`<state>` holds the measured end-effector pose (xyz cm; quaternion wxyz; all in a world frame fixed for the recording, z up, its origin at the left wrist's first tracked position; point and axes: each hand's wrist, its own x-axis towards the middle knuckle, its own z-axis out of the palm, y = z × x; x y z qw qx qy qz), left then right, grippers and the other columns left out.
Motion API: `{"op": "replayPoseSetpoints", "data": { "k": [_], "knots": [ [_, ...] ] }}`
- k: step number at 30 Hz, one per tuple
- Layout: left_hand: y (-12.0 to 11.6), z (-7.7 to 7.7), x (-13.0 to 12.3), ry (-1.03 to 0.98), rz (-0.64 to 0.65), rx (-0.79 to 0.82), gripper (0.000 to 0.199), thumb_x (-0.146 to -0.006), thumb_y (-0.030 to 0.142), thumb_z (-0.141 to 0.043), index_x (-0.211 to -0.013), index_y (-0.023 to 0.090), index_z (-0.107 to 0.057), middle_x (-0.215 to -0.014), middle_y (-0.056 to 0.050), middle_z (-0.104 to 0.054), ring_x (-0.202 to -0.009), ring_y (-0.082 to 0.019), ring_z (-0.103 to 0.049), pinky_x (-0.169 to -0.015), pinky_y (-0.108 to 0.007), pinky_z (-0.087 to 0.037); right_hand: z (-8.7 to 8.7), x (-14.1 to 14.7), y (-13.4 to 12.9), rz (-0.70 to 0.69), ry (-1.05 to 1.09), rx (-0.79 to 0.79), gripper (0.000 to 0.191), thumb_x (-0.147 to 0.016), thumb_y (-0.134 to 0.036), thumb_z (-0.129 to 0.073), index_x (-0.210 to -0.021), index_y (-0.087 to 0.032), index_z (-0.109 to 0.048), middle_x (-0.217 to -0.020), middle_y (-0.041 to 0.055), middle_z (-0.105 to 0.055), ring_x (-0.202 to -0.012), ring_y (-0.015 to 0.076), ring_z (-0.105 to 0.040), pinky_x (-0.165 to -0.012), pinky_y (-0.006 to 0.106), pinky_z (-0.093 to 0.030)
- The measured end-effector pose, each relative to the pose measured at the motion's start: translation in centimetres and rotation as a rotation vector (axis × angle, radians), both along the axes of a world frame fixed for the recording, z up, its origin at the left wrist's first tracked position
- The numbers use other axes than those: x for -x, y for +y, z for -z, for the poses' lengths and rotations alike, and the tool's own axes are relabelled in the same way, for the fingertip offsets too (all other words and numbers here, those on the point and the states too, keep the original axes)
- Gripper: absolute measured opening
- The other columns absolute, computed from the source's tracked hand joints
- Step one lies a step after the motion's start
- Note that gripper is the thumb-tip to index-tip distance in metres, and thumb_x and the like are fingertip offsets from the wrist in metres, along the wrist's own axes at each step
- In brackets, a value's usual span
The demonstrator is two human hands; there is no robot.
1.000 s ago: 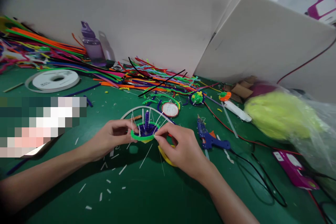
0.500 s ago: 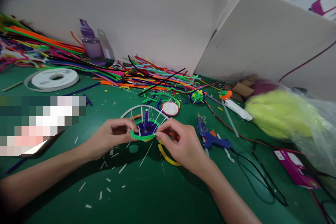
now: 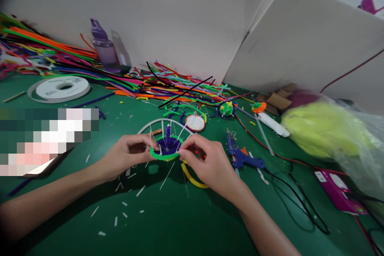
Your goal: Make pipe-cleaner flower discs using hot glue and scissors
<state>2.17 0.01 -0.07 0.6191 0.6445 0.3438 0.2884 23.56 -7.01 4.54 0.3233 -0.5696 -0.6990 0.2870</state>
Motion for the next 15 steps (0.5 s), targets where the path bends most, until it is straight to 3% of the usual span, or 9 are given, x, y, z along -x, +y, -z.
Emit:
{"op": "replayPoseSetpoints", "data": {
  "k": [15],
  "knots": [
    [-0.07, -0.16, -0.07, -0.022, 0.018, 0.005, 0.018, -0.067, 0.029, -0.069, -0.078, 0.015, -0.065, -0.069, 0.001, -0.051, -0.059, -0.007, -0.044, -0.055, -0.020, -0.040, 0.01, 0.08, 0.07, -0.035, 0.058, 0.066, 0.011, -0.085, -0.028, -0.053, -0.080, -0.019, -0.056, -0.067, -0.0011, -0.061, -0.058, 0.0103, -0.056, -0.054, 0.022, -0.045]
  ]
}}
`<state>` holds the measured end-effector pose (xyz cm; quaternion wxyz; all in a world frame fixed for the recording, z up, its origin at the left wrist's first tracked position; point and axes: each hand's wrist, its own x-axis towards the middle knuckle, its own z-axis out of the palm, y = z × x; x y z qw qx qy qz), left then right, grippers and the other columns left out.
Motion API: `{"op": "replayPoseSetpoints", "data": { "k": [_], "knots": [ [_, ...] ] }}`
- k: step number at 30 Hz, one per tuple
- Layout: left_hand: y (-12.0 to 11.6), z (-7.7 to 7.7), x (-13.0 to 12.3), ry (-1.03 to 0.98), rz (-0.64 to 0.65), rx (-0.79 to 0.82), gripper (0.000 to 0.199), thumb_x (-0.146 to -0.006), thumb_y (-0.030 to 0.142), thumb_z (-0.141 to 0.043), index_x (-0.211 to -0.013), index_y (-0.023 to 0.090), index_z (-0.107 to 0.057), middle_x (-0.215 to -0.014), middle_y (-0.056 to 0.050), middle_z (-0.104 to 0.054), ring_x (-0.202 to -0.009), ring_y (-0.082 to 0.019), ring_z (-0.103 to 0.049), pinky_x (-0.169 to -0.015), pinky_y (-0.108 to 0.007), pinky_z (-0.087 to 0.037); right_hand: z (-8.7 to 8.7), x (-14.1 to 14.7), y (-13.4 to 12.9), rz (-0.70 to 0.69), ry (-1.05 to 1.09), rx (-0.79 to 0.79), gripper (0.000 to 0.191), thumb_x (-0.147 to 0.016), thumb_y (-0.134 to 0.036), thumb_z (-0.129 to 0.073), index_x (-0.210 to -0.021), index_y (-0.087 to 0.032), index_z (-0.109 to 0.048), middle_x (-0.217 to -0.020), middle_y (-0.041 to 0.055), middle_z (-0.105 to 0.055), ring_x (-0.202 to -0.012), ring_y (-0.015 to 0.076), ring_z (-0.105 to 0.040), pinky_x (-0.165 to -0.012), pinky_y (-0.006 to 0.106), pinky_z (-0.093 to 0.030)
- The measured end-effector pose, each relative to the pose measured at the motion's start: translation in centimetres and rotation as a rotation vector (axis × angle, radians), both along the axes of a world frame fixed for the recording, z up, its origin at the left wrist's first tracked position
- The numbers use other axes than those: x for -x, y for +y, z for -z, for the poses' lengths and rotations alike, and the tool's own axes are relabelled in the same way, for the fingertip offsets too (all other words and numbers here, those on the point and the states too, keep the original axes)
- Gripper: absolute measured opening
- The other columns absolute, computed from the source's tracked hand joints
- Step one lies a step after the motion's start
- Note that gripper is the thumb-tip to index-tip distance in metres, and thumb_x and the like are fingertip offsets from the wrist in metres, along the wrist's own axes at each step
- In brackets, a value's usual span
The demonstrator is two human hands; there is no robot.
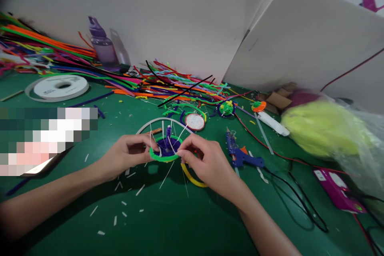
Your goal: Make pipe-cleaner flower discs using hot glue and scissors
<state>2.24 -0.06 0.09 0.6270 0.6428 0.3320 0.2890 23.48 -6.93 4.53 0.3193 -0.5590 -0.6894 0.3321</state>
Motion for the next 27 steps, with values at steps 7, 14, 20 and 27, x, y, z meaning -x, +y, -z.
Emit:
{"op": "replayPoseSetpoints", "data": {
  "k": [7, 14, 20, 27],
  "knots": [
    [0.0, 0.1, 0.0, -0.016, -0.015, 0.045, 0.017, -0.066, 0.027, -0.071, -0.078, 0.016, -0.065, -0.069, 0.002, -0.052, -0.059, -0.007, -0.046, -0.059, -0.021, -0.044, -0.3, -0.3, 0.0, 0.017, 0.107, 0.003, 0.011, -0.085, -0.028, -0.053, -0.082, -0.018, -0.056, -0.066, -0.0005, -0.061, -0.056, 0.0096, -0.057, -0.051, 0.021, -0.046],
    [0.2, 0.2, 0.2, -0.243, 0.002, 0.270, 0.013, -0.066, 0.021, -0.072, -0.076, 0.017, -0.064, -0.077, -0.001, -0.059, -0.070, -0.011, -0.059, -0.069, -0.025, -0.050, -0.3, -0.6, -0.5, 0.083, 0.046, -0.183, 0.008, -0.082, -0.025, -0.057, -0.088, -0.020, -0.058, -0.064, -0.0015, -0.062, -0.053, 0.0101, -0.058, -0.046, 0.020, -0.044],
    [0.0, -0.1, 0.1, -0.208, 0.083, 0.307, 0.015, -0.066, 0.018, -0.071, -0.078, 0.016, -0.062, -0.074, 0.000, -0.057, -0.070, -0.011, -0.058, -0.072, -0.027, -0.050, -0.2, 0.5, -1.2, -0.037, -0.219, -0.371, 0.016, -0.083, -0.018, -0.053, -0.095, -0.025, -0.063, -0.078, -0.0022, -0.069, -0.062, 0.0097, -0.062, -0.058, 0.020, -0.046],
    [-0.3, -0.7, 0.2, -0.061, -0.132, -0.234, 0.041, -0.072, 0.024, -0.066, -0.112, 0.023, -0.054, -0.065, 0.006, -0.039, -0.056, -0.006, -0.039, -0.053, -0.017, -0.037, 0.5, 0.5, -1.0, 0.068, -0.359, -0.438, 0.014, -0.084, -0.022, -0.051, -0.090, -0.023, -0.062, -0.068, -0.0028, -0.067, -0.054, 0.0100, -0.059, -0.055, 0.022, -0.043]
  ]
}}
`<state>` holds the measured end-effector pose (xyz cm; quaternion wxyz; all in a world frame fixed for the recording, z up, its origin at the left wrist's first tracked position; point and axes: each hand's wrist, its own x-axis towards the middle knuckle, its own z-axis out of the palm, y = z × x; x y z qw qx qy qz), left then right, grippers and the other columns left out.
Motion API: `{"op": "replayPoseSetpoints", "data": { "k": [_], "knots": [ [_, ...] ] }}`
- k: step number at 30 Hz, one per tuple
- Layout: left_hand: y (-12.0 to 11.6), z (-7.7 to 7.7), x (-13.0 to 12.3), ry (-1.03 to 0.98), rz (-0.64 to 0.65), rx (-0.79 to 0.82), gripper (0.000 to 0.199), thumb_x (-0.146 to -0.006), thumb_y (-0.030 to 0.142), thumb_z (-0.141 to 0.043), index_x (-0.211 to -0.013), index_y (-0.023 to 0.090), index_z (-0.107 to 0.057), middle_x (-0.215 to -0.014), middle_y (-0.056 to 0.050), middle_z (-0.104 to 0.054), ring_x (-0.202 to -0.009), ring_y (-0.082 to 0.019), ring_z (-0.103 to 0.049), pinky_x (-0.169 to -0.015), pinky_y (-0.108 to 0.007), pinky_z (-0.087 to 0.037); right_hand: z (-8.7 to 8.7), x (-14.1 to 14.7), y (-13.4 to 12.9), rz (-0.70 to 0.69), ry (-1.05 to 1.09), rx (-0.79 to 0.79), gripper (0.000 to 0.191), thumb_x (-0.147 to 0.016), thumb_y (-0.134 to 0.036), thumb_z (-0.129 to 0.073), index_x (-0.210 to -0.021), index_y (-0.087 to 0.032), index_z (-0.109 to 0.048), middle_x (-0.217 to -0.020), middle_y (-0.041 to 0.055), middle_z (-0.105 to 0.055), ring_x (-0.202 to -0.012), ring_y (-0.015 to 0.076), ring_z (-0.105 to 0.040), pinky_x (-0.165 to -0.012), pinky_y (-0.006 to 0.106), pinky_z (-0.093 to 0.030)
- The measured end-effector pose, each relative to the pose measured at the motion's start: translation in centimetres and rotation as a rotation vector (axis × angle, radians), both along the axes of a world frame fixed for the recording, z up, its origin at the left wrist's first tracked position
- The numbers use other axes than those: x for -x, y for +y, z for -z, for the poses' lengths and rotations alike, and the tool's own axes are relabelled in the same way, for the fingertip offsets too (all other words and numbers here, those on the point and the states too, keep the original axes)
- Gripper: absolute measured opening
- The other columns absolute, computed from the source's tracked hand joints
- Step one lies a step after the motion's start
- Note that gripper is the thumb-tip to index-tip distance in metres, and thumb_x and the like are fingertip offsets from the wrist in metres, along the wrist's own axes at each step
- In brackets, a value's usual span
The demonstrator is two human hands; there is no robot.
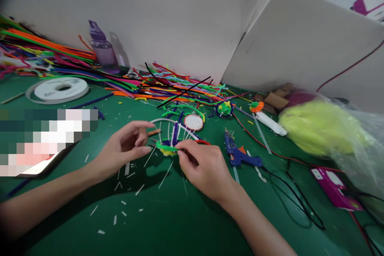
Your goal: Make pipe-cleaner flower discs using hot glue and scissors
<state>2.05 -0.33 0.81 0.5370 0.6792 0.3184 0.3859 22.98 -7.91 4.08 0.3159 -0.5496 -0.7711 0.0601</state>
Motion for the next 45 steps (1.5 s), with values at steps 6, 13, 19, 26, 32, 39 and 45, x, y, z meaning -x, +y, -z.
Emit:
{"op": "replayPoseSetpoints", "data": {
  "k": [6, 13, 19, 26, 32, 39, 45],
  "knots": [
    [-0.8, 0.2, 0.2, 0.288, -0.029, -0.428, 0.019, -0.078, 0.029, -0.061, -0.095, 0.022, -0.067, -0.052, 0.006, -0.040, -0.050, -0.007, -0.038, -0.052, -0.020, -0.034, 1.5, 1.3, -0.1, -0.036, -0.120, -0.017, 0.017, -0.086, -0.021, -0.047, -0.090, -0.021, -0.063, -0.063, -0.0017, -0.066, -0.055, 0.0111, -0.060, -0.056, 0.024, -0.041],
    [-0.5, 0.5, 0.3, 0.337, 0.052, -0.525, 0.015, -0.083, 0.026, -0.054, -0.087, 0.020, -0.068, -0.063, 0.000, -0.057, -0.056, -0.010, -0.047, -0.057, -0.022, -0.038, 0.1, 0.5, -0.9, -0.136, -0.092, -0.119, 0.020, -0.084, -0.021, -0.053, -0.101, -0.026, -0.061, -0.079, -0.0019, -0.071, -0.063, 0.0125, -0.065, -0.061, 0.025, -0.047],
    [-0.2, 0.8, 0.2, 0.350, 0.044, -0.543, 0.011, -0.082, 0.024, -0.056, -0.084, 0.019, -0.067, -0.067, 0.000, -0.060, -0.056, -0.008, -0.047, -0.063, -0.022, -0.042, -1.5, -9.0, -0.4, 0.305, 0.052, -0.076, 0.023, -0.082, -0.028, -0.056, -0.104, -0.024, -0.061, -0.074, 0.0010, -0.067, -0.060, 0.0155, -0.063, -0.054, 0.027, -0.048],
    [0.1, 1.1, 0.2, 0.298, -0.006, -0.606, 0.010, -0.082, 0.019, -0.056, -0.083, 0.019, -0.067, -0.063, 0.003, -0.058, -0.051, -0.006, -0.045, -0.064, -0.021, -0.045, 3.2, -19.2, -0.9, 0.318, -0.330, 0.308, 0.040, -0.082, -0.043, -0.049, -0.111, -0.020, -0.061, -0.115, 0.0106, -0.061, -0.107, 0.0288, -0.056, -0.093, 0.046, -0.042],
    [0.5, 1.3, 0.2, 0.288, -0.011, -0.649, 0.009, -0.081, 0.018, -0.058, -0.084, 0.019, -0.066, -0.064, 0.003, -0.058, -0.052, -0.006, -0.045, -0.059, -0.020, -0.044, 3.2, -19.1, -2.1, 0.242, -0.298, 0.506, 0.047, -0.082, -0.041, -0.048, -0.125, -0.023, -0.052, -0.133, 0.0085, -0.048, -0.126, 0.0284, -0.040, -0.102, 0.046, -0.034],
    [0.4, 1.2, 0.2, 0.291, -0.006, -0.677, 0.009, -0.080, 0.015, -0.058, -0.084, 0.018, -0.066, -0.062, 0.003, -0.057, -0.052, -0.005, -0.045, -0.061, -0.019, -0.046, 3.2, -17.6, -1.2, 0.197, -0.283, 0.461, 0.036, -0.075, -0.036, -0.054, -0.106, -0.019, -0.061, -0.114, 0.0117, -0.057, -0.107, 0.0277, -0.054, -0.094, 0.044, -0.042],
    [0.2, 1.2, 0.1, 0.284, -0.004, -0.684, 0.010, -0.080, 0.013, -0.057, -0.083, 0.017, -0.066, -0.060, 0.004, -0.055, -0.050, -0.005, -0.044, -0.070, -0.022, -0.049, 1.3, -16.5, -2.2, 0.215, 0.186, 0.562, 0.045, -0.078, -0.045, -0.057, -0.118, -0.022, -0.054, -0.122, 0.0118, -0.055, -0.110, 0.0299, -0.052, -0.091, 0.040, -0.044]
  ]
}}
